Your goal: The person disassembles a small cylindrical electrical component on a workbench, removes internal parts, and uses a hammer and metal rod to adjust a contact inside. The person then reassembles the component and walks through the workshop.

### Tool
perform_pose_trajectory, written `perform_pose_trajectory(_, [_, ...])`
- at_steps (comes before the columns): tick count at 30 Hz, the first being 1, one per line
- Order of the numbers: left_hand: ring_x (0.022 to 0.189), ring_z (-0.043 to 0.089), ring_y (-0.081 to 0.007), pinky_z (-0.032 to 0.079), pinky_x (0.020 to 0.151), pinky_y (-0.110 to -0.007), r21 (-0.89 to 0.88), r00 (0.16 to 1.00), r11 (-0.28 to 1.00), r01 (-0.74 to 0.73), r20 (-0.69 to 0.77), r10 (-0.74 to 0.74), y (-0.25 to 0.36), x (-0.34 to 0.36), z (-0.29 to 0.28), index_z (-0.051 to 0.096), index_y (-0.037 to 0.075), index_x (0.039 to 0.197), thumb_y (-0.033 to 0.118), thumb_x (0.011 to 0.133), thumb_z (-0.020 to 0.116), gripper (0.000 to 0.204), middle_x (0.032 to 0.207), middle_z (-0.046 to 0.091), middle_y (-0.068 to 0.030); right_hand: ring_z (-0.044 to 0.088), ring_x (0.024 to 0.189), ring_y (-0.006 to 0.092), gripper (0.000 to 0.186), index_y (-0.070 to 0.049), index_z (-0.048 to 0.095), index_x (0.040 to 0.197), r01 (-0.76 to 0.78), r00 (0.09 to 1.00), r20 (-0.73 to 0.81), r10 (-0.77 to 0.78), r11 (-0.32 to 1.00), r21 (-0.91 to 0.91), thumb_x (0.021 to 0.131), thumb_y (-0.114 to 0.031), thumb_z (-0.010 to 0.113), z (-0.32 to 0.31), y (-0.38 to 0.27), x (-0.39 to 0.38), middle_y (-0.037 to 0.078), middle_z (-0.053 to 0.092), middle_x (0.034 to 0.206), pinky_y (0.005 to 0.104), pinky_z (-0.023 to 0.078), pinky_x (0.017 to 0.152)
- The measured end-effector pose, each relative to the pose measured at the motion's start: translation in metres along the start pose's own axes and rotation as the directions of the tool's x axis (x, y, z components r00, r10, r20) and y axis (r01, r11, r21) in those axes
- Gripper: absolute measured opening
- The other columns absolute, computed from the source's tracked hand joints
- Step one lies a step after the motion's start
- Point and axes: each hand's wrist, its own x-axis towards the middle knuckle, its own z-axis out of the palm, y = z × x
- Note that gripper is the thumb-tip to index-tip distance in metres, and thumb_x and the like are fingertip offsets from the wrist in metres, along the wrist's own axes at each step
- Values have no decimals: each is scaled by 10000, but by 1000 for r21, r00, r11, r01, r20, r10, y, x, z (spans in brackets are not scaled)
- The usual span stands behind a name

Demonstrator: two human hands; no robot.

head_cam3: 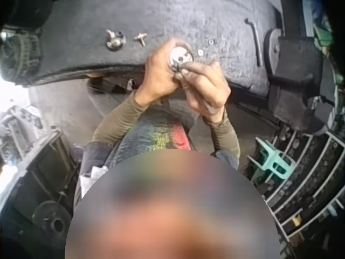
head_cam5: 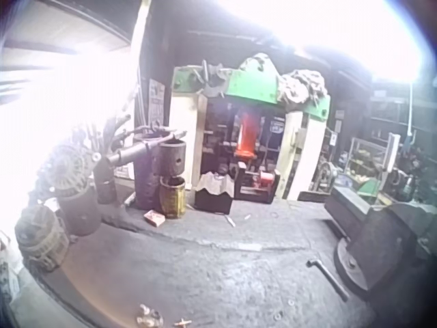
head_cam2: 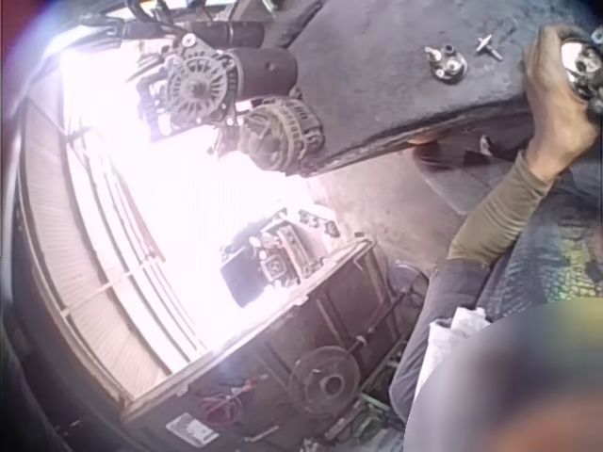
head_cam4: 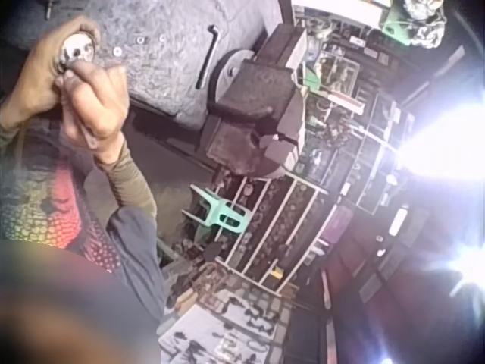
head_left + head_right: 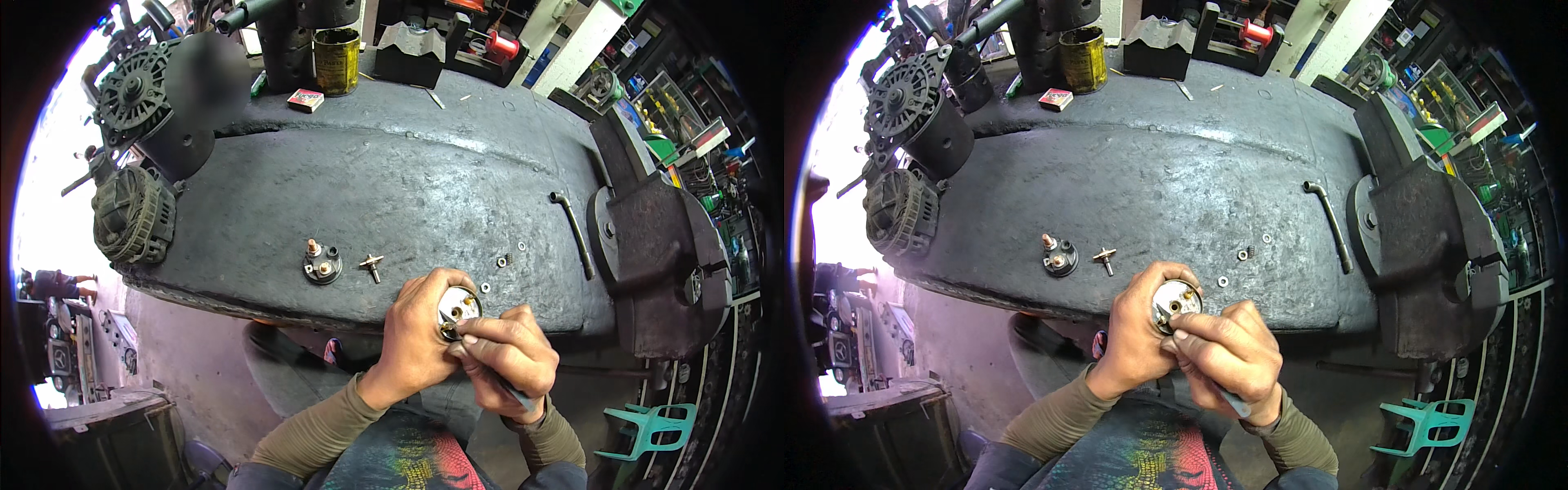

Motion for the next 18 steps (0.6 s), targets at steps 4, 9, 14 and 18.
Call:
perform_pose_trajectory(4, [989, 734, -200, 583, 875, -364, 2, 1000, 1000, -5, 0, 5, 0, 0, 1, 663, 64, 1154, 107, 758, 922, 475, 1053, 740, -79, 663, 740, 216, 228, -31, 792, 931, -82, 994, -77, 74, 992, -100, 727, 9, 884, 1, 0, -1, 106, 811, 996, 348, 498, 667])
perform_pose_trajectory(9, [976, 728, -177, 583, 858, -345, -9, 1000, 1000, 26, -10, -26, 2, 0, 2, 659, 66, 1162, 41, 754, 906, 477, 1036, 739, -76, 660, 742, 223, 202, -33, 787, 919, -149, 985, -103, 136, 981, -128, 753, 3, 896, -1, -2, -1, 103, 804, 984, 343, 500, 662])
perform_pose_trajectory(14, [980, 706, -133, 582, 847, -327, -7, 999, 999, 47, -6, -47, 2, 0, 3, 638, 69, 1190, 27, 774, 903, 496, 1040, 734, -53, 680, 740, 242, 220, -29, 762, 918, -156, 981, -134, 141, 981, -113, 752, 23, 897, -3, 0, -1, 121, 800, 970, 348, 517, 674])
perform_pose_trajectory(18, [999, 706, -134, 580, 859, -329, -68, 986, 989, 133, 114, -125, 6, 4, -7, 619, 61, 1267, 17, 786, 889, 553, 1056, 724, -46, 721, 787, 254, 223, -23, 722, 898, -132, 991, -35, 132, 991, 8, 779, 48, 896, -7, -2, -8, 126, 791, 968, 350, 553, 697])
